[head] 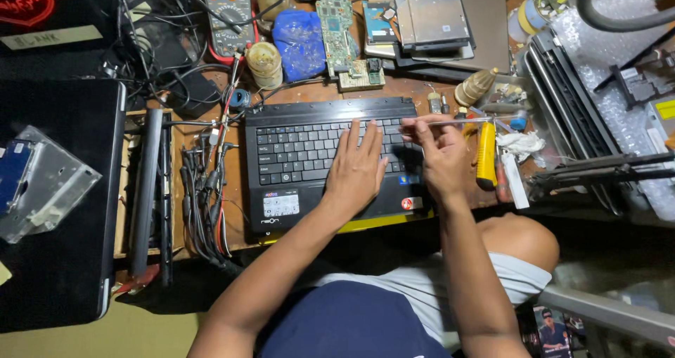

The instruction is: The person works on a disassembled laptop, using a screwdriver to manipulate components on the motherboard and then removing the keyboard. They flip the laptop over and continue to use the screwdriver to pry and remove parts from the palm rest area.

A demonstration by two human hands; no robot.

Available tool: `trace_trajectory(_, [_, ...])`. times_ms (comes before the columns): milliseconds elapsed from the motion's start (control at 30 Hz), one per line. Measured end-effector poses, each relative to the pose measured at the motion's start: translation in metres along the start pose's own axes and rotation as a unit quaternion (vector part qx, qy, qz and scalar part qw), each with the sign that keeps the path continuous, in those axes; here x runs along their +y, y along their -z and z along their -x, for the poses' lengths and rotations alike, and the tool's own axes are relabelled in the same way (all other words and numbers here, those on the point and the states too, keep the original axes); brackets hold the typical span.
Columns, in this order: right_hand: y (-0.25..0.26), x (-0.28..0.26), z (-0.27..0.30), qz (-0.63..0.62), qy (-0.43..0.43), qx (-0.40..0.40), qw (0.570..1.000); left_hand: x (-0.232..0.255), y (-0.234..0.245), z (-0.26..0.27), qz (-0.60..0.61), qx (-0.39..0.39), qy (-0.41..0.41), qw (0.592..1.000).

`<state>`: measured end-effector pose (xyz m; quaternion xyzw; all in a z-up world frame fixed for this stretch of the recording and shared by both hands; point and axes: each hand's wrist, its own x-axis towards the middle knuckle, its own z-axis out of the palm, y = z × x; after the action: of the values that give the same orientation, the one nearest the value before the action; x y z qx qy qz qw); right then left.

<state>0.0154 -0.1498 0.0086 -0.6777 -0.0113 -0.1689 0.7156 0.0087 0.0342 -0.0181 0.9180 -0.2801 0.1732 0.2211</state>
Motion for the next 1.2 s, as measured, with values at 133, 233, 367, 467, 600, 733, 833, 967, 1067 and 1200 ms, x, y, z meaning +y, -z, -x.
trace_trajectory(133, [-0.016,0.017,-0.004,0.154,0.090,0.002,0.984,-0.003,-0.008,-0.001,-0.002,-0.014,-0.001,1.000])
trace_trajectory(233, [-0.020,0.019,-0.001,0.258,0.143,-0.012,0.955,-0.004,-0.011,-0.005,-0.013,-0.023,0.004,1.000])
trace_trajectory(367, [-0.023,0.013,0.004,0.297,0.145,-0.007,0.944,-0.004,-0.018,-0.009,-0.021,-0.036,0.013,0.999])
trace_trajectory(467, [-0.024,0.020,0.006,0.325,0.199,0.004,0.924,-0.002,-0.013,-0.008,-0.018,-0.012,0.014,1.000])
trace_trajectory(600, [-0.024,0.018,0.014,0.363,0.210,-0.001,0.908,-0.003,-0.014,-0.008,-0.015,-0.005,0.015,1.000])
trace_trajectory(733, [-0.021,0.018,0.019,0.403,0.214,-0.026,0.889,-0.004,-0.014,-0.008,-0.009,-0.004,0.014,1.000])
trace_trajectory(833, [-0.015,0.028,0.020,0.419,0.225,-0.034,0.879,-0.003,-0.011,-0.009,-0.011,-0.002,0.013,1.000])
trace_trajectory(967, [-0.009,0.042,0.021,0.395,0.219,-0.021,0.892,-0.002,-0.008,-0.012,-0.013,-0.008,0.015,1.000])
trace_trajectory(1067, [-0.017,0.016,0.023,0.368,0.210,0.021,0.906,-0.001,-0.012,-0.015,-0.018,-0.008,0.011,1.000])
trace_trajectory(1200, [-0.016,0.017,0.023,0.407,0.216,-0.004,0.887,0.003,-0.027,-0.020,-0.036,-0.015,0.010,0.999])
